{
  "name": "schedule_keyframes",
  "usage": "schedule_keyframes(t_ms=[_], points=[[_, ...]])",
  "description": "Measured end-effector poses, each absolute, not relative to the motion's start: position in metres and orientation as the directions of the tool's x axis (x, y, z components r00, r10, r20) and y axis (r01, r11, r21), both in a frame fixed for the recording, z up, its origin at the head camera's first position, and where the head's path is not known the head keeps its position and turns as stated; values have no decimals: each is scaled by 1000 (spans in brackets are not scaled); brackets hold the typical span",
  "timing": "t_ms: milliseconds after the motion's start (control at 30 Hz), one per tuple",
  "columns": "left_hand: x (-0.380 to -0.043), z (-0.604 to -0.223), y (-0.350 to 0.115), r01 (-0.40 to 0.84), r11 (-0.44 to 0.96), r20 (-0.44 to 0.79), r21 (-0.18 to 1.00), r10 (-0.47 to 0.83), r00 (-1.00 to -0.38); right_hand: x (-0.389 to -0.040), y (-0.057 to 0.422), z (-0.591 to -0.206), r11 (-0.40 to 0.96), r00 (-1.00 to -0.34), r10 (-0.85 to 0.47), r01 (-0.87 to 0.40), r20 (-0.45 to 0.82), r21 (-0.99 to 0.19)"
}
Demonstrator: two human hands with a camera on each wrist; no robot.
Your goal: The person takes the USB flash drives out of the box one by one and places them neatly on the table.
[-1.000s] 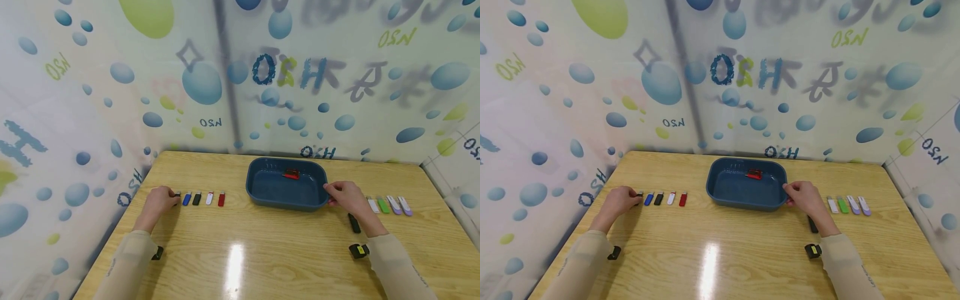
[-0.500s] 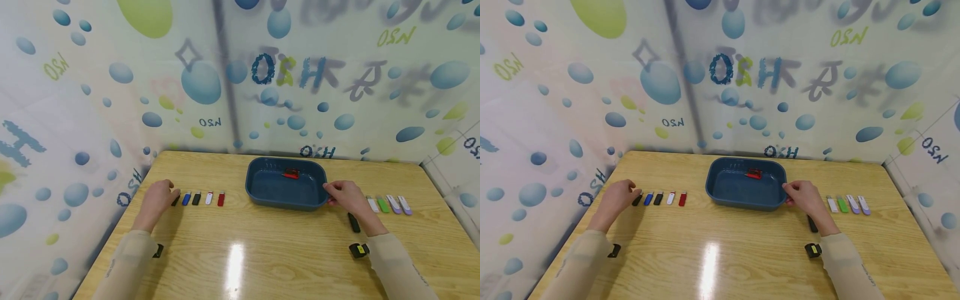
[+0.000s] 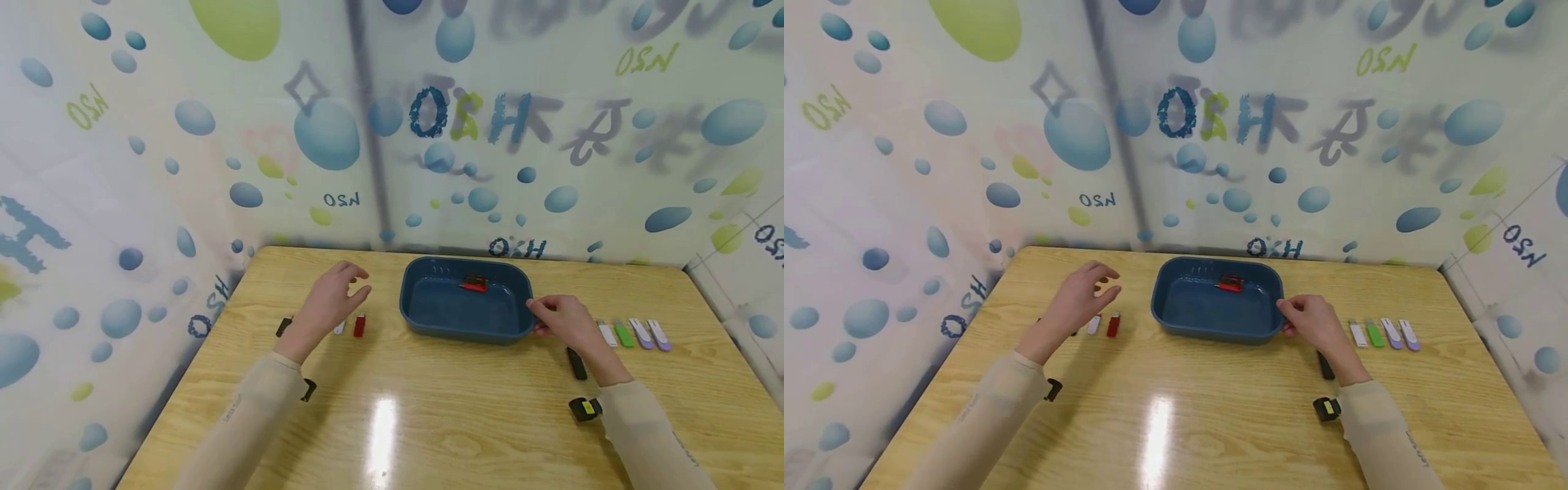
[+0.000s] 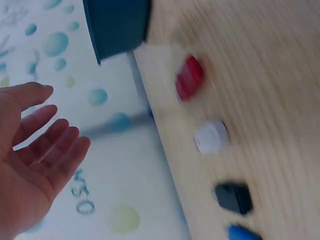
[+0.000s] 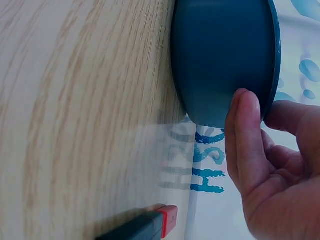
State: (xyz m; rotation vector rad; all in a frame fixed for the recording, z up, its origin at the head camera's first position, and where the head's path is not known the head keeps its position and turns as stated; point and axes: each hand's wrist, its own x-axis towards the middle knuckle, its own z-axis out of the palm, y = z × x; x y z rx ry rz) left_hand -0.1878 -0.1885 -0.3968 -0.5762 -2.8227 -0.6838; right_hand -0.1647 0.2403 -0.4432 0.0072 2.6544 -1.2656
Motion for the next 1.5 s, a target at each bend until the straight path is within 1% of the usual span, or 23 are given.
schedule_keyframes(t_ms=[133, 233, 433, 667, 833, 1067, 1167, 1300, 1500], points=[[-196, -393, -154, 555, 764, 310, 329, 468, -827, -165, 239, -443, 632, -979, -83, 92, -185, -770], [-202, -390, -128, 625, 731, 308, 273, 549, -777, -165, 239, -443, 632, -979, -82, 93, -186, -769], [-214, -393, -80, 674, 715, 212, 186, 641, -738, -165, 238, -443, 641, -979, -78, 94, -186, -762], [-223, -403, -39, 671, 739, 58, 66, 668, -742, -164, 239, -441, 636, -978, -84, 95, -191, -766], [-230, -408, -18, 682, 731, 12, -1, 682, -731, -164, 239, -440, 641, -980, -86, 85, -182, -763], [-237, -427, -1, 686, 724, -61, -74, 683, -728, -164, 240, -441, 640, -980, -100, 67, -169, -766], [-239, -432, 3, 676, 731, -89, -87, 670, -737, -164, 240, -443, 639, -980, -97, 74, -176, -765], [-243, -437, 8, 661, 745, -96, -91, 654, -750, -165, 240, -442, 635, -979, -98, 77, -179, -769], [-248, -439, 17, 617, 785, -109, -63, 609, -786, -166, 240, -441, 635, -977, -98, 85, -189, -768]])
